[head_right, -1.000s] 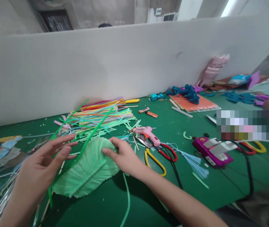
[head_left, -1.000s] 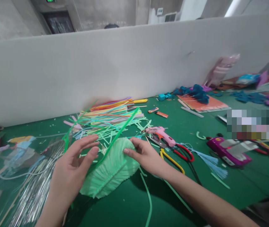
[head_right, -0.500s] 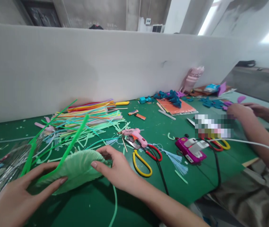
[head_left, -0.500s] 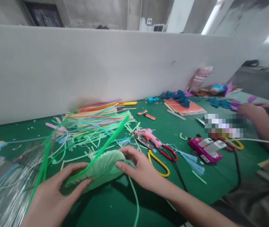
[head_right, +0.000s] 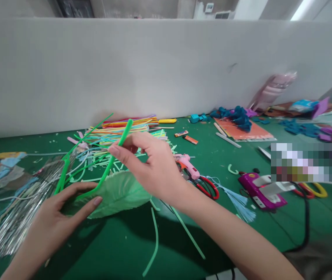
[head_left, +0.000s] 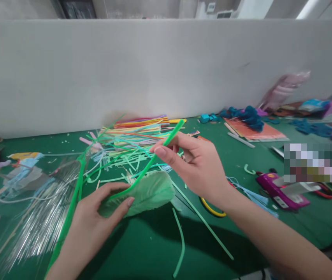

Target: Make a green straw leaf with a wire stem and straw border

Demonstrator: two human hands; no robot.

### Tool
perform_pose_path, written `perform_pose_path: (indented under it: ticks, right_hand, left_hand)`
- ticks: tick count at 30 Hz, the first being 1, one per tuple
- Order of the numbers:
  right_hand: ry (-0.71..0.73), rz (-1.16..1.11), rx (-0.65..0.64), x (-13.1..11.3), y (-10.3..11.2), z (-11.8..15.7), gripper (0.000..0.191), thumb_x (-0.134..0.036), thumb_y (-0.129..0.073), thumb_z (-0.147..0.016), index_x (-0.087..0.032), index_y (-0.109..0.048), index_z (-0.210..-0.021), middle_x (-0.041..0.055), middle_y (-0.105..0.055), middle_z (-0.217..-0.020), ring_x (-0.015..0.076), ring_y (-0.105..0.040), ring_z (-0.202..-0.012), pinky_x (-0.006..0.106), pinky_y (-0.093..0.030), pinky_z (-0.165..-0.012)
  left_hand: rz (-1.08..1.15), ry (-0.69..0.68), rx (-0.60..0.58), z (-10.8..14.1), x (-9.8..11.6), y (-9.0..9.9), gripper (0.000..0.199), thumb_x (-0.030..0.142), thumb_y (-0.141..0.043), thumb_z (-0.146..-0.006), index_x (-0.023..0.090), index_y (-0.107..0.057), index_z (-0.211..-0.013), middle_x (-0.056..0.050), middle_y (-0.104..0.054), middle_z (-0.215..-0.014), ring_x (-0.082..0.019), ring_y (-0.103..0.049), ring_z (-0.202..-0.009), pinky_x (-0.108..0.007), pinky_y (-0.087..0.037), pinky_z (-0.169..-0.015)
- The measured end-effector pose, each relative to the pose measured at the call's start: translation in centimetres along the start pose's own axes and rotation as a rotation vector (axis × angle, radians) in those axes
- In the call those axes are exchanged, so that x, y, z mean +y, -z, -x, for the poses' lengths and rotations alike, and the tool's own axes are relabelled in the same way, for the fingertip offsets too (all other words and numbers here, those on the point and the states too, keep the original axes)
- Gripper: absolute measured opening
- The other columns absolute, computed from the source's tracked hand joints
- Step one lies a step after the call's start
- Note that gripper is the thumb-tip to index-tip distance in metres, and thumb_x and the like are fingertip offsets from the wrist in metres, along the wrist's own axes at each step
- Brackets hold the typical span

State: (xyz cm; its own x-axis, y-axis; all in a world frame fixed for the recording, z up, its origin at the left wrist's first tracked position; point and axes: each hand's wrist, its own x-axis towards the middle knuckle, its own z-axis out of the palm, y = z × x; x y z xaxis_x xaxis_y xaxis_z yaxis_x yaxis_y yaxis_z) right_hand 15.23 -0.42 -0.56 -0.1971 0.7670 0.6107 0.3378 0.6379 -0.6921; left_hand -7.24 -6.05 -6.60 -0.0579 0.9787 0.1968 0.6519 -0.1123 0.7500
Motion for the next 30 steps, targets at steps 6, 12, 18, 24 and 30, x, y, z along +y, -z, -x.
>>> perform_pose_path:
  ticks: [6,12,18,24,30]
  right_hand:
    - [0.034,0.098,0.018,0.6,0.0,-0.6,0.029,-0.038,-0.065,-0.093,-0.019,-0.063,-0.071,-0.0045,-0.06,-0.068,0.0083,-0.054,-0.063,0.022,-0.039,-0.059]
    - [0.008,0.13,0.035,1.4,0.3,0.0,0.03,-0.039,-0.064,-0.093,-0.018,-0.063,-0.072,-0.0042,-0.062,-0.069,0.0087,-0.053,-0.063,0.023,-0.039,-0.061]
    - [-0.027,0.066,0.054,1.8,0.4,1.0,0.028,-0.036,-0.067,-0.092,-0.018,-0.061,-0.071,-0.004,-0.065,-0.072,0.0099,-0.058,-0.069,0.025,-0.041,-0.065]
    - [-0.123,-0.002,0.059,2.3,0.4,1.6,0.025,-0.034,-0.069,-0.09,-0.017,-0.064,-0.072,-0.0026,-0.064,-0.071,0.0105,-0.059,-0.071,0.025,-0.04,-0.065]
    - [-0.216,-0.104,0.065,2.9,0.1,2.1,0.021,-0.035,-0.069,-0.089,-0.017,-0.071,-0.079,-0.0031,-0.063,-0.067,0.0097,-0.054,-0.064,0.025,-0.038,-0.059]
  left_hand:
    - [0.05,-0.004,0.061,0.6,-0.4,-0.5,0.029,0.048,-0.075,-0.076,0.032,-0.072,-0.1,0.0,-0.077,-0.102,-0.023,-0.071,-0.095,-0.026,-0.053,-0.082]
    - [0.028,0.004,0.09,0.6,-0.4,-0.6,0.027,0.049,-0.075,-0.075,0.032,-0.073,-0.095,0.0,-0.078,-0.099,-0.024,-0.071,-0.093,-0.028,-0.053,-0.081]
    - [-0.011,-0.071,0.122,0.8,-0.6,-0.7,0.027,0.044,-0.075,-0.078,0.032,-0.074,-0.102,0.001,-0.077,-0.101,-0.023,-0.071,-0.093,-0.026,-0.052,-0.083]
    - [-0.169,-0.498,0.182,0.9,-1.6,-1.0,0.038,0.022,-0.066,-0.089,0.034,-0.066,-0.125,0.0,-0.07,-0.109,-0.015,-0.068,-0.092,-0.024,-0.052,-0.082]
    - [-0.234,-0.594,0.191,0.8,-1.8,-1.1,0.047,0.014,-0.065,-0.091,0.034,-0.061,-0.133,0.0,-0.065,-0.111,-0.01,-0.065,-0.093,-0.019,-0.05,-0.079]
